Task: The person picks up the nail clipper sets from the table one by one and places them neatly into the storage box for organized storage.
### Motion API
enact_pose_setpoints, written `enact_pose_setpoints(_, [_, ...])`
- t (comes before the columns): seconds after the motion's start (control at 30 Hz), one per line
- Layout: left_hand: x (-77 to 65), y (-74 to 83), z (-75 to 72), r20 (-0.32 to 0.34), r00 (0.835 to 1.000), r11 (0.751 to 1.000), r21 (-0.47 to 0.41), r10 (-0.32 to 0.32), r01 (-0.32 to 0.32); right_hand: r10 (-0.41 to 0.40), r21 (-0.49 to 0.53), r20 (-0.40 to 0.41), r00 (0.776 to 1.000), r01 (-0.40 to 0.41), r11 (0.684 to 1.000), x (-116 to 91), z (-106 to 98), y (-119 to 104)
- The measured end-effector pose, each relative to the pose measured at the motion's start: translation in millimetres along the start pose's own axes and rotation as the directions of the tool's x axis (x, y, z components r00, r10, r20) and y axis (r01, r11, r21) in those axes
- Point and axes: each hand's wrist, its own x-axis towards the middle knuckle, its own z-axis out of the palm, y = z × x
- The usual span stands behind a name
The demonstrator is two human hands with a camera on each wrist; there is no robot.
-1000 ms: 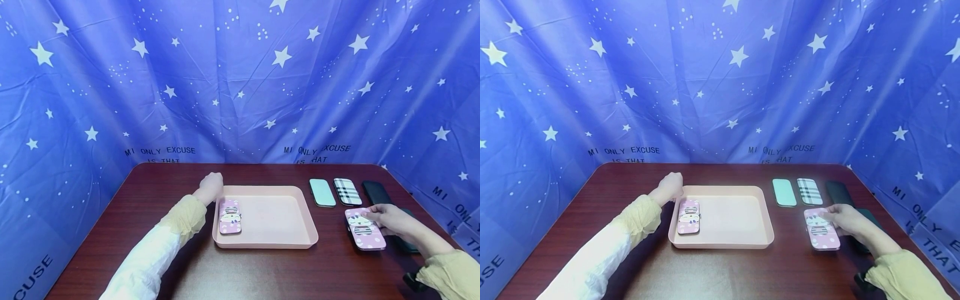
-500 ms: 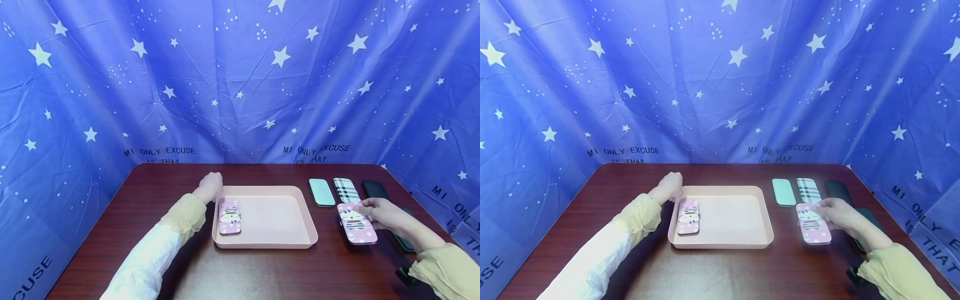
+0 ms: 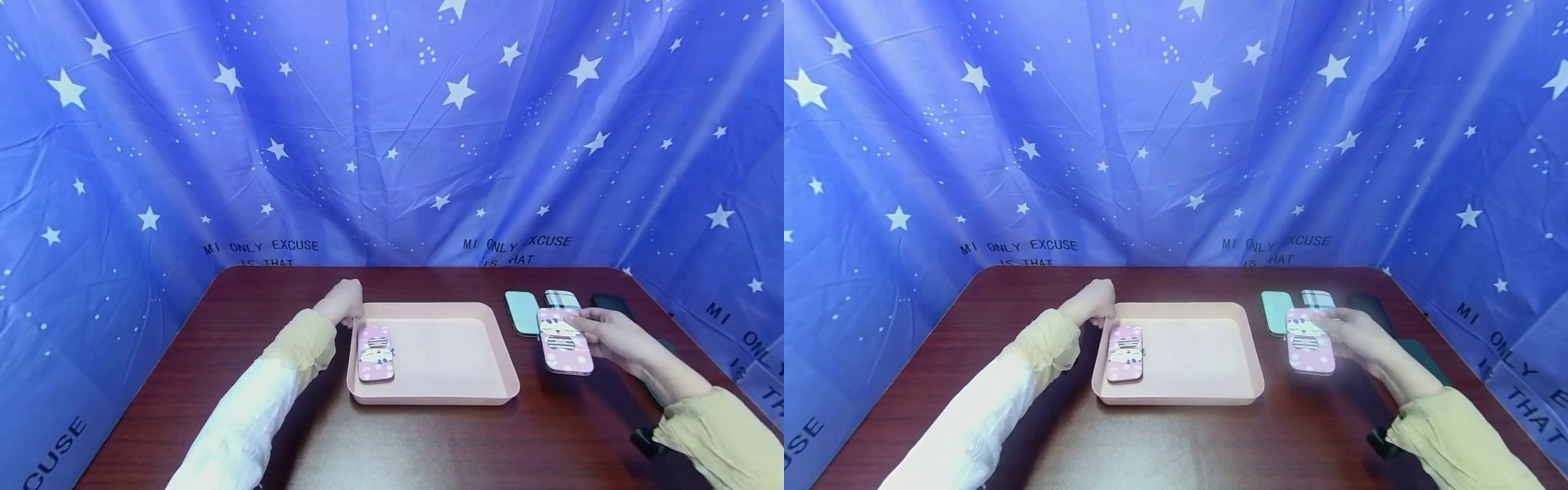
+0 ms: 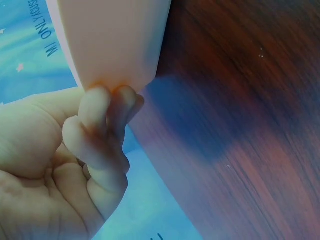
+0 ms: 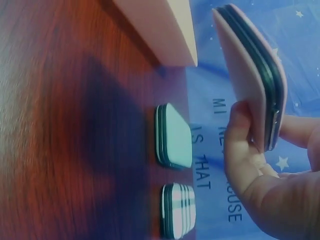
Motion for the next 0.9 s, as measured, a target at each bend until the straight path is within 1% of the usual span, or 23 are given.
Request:
enact_pose_setpoints(0.1, [0.0, 0.7, -1.8, 0.004, 1.000, 1.000, -0.010, 0.002, -0.002, 0.003, 0.047, -0.019, 1.000, -0.002, 0.999, 2.3, 3.3, -4.3])
enact_pose_setpoints(0.2, [0.1, 1.8, -3.3, 0.008, 1.000, 1.000, -0.008, 0.005, -0.005, -0.015, 0.080, -0.040, 0.999, 0.018, 0.997, 4.5, 7.9, -9.2])
enact_pose_setpoints(0.43, [0.2, 4.2, -4.1, 0.022, 0.999, 1.000, 0.001, -0.025, 0.025, -0.067, 0.198, -0.051, 0.996, 0.075, 0.977, 10.1, 21.9, -18.9])
enact_pose_setpoints(0.53, [0.7, 4.8, -3.2, 0.023, 0.999, 0.999, 0.011, -0.031, 0.031, -0.091, 0.218, -0.051, 0.995, 0.100, 0.971, 12.3, 28.7, -21.8])
enact_pose_setpoints(0.63, [1.2, 4.6, -2.6, 0.021, 0.999, 0.999, 0.017, -0.033, 0.033, -0.113, 0.213, -0.045, 0.993, 0.120, 0.970, 14.6, 35.3, -24.9])
enact_pose_setpoints(0.9, [0.6, 5.2, -3.0, 0.024, 0.998, 0.999, 0.005, -0.054, 0.054, -0.128, 0.221, -0.025, 0.992, 0.130, 0.966, 20.8, 51.0, -34.4])
